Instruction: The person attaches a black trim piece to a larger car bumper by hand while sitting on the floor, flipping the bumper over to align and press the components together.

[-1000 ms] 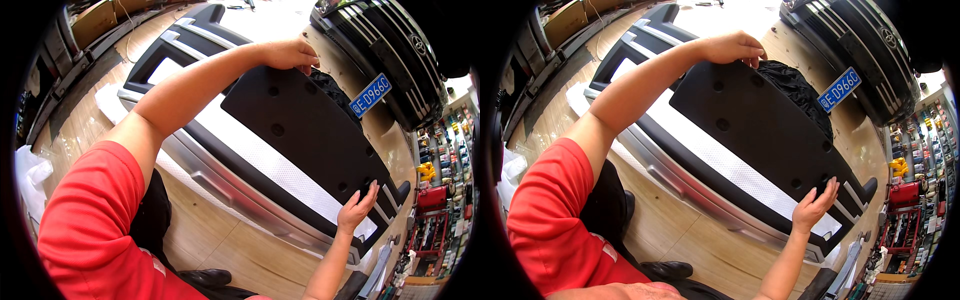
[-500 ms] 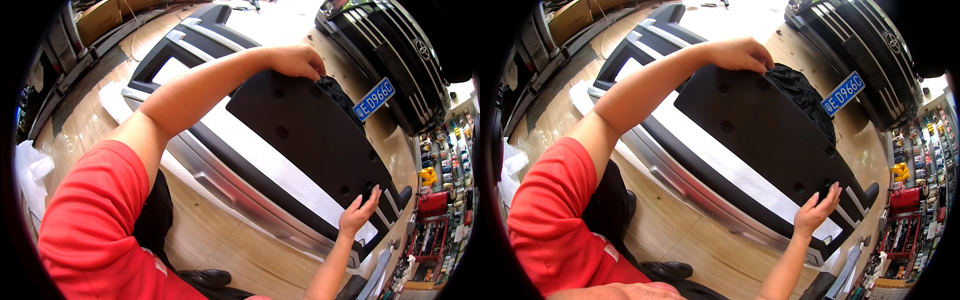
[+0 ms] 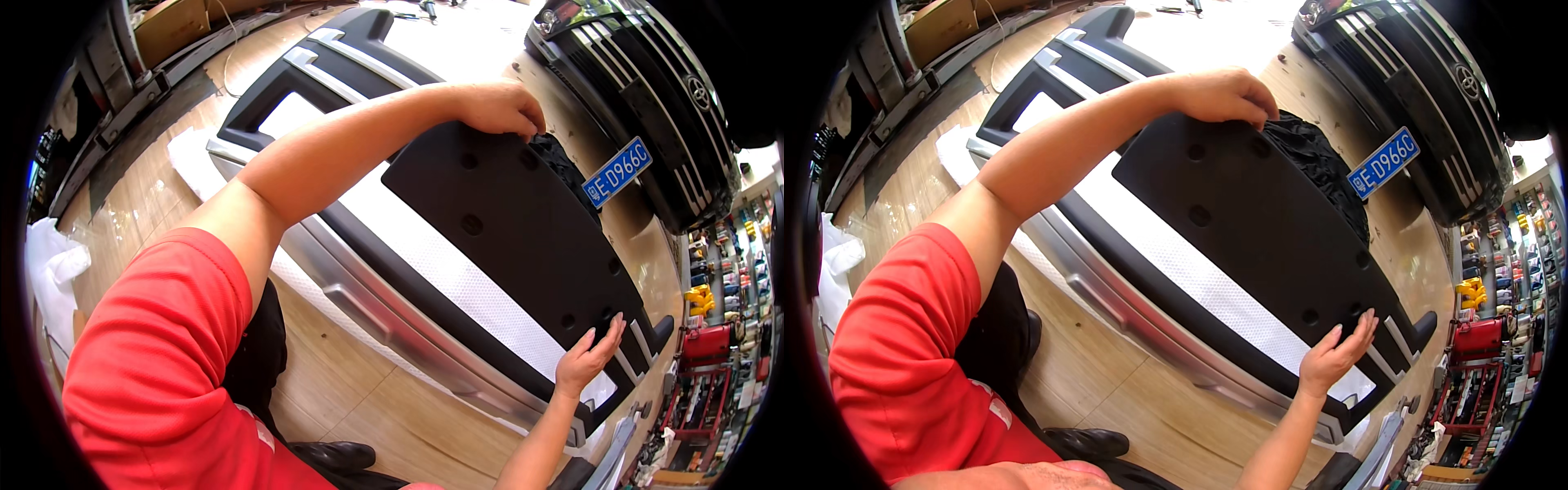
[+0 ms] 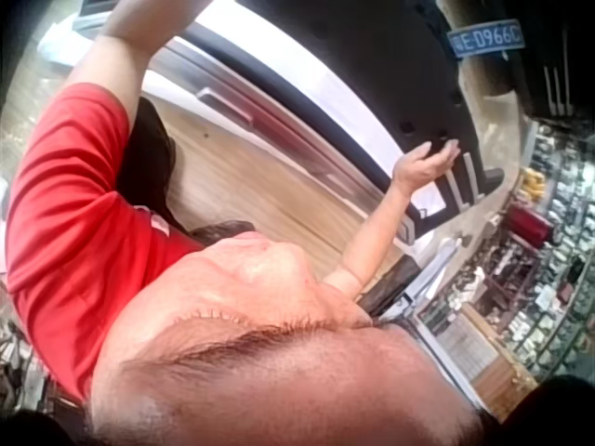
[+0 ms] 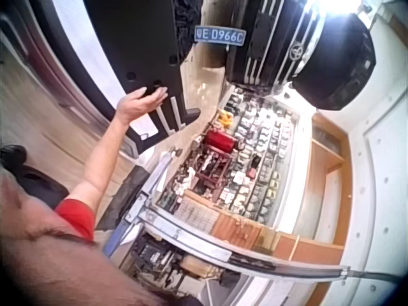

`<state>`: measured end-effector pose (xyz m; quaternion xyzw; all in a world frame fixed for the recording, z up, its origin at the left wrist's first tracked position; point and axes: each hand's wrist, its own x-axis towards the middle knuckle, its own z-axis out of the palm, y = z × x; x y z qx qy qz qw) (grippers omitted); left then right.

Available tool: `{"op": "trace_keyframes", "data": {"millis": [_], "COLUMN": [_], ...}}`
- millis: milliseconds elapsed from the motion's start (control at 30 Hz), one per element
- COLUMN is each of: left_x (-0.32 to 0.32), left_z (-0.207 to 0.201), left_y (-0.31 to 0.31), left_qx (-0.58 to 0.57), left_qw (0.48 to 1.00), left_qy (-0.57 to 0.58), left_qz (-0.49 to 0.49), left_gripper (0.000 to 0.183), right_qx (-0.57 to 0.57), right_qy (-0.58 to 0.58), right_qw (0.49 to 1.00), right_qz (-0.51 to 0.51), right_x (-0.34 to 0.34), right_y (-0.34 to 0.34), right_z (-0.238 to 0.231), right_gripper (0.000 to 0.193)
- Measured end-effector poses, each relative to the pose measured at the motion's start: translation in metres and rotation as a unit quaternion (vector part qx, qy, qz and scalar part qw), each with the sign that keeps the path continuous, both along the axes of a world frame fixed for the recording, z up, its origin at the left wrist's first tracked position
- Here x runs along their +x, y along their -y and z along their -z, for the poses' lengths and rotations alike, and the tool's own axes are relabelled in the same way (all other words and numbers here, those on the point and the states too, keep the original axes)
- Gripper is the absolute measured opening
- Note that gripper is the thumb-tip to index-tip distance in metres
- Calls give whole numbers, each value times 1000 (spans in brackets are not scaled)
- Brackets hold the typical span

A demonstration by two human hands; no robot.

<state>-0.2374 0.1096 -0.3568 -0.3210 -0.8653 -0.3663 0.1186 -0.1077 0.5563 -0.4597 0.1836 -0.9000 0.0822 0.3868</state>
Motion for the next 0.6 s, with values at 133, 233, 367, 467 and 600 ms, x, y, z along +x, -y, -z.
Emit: {"op": "trace_keyframes", "data": {"millis": [133,233,367,467,600], "left_x": [2,3,-4,-8,-7], "left_z": [0,-2,-1,7,4], "left_y": [0,-1,-5,1,3], "left_qx": [28,35,32,50,29], "left_qw": [998,998,998,997,999], "left_qy": [47,57,31,44,19], "left_qz": [-2,-1,36,30,-1], "left_gripper": [32,32,31,30,32], "right_qx": [2,0,2,-8,-12], "right_qy": [-1,-6,-12,-8,-3], "right_qw": [1000,1000,1000,1000,1000], "right_qz": [-1,-8,1,-4,3], "right_x": [-1,1,2,-2,-2], "right_y": [1,2,-5,0,2], "right_z": [1,-1,0,3,-1], "right_gripper": [48,48,49,50,51]}}
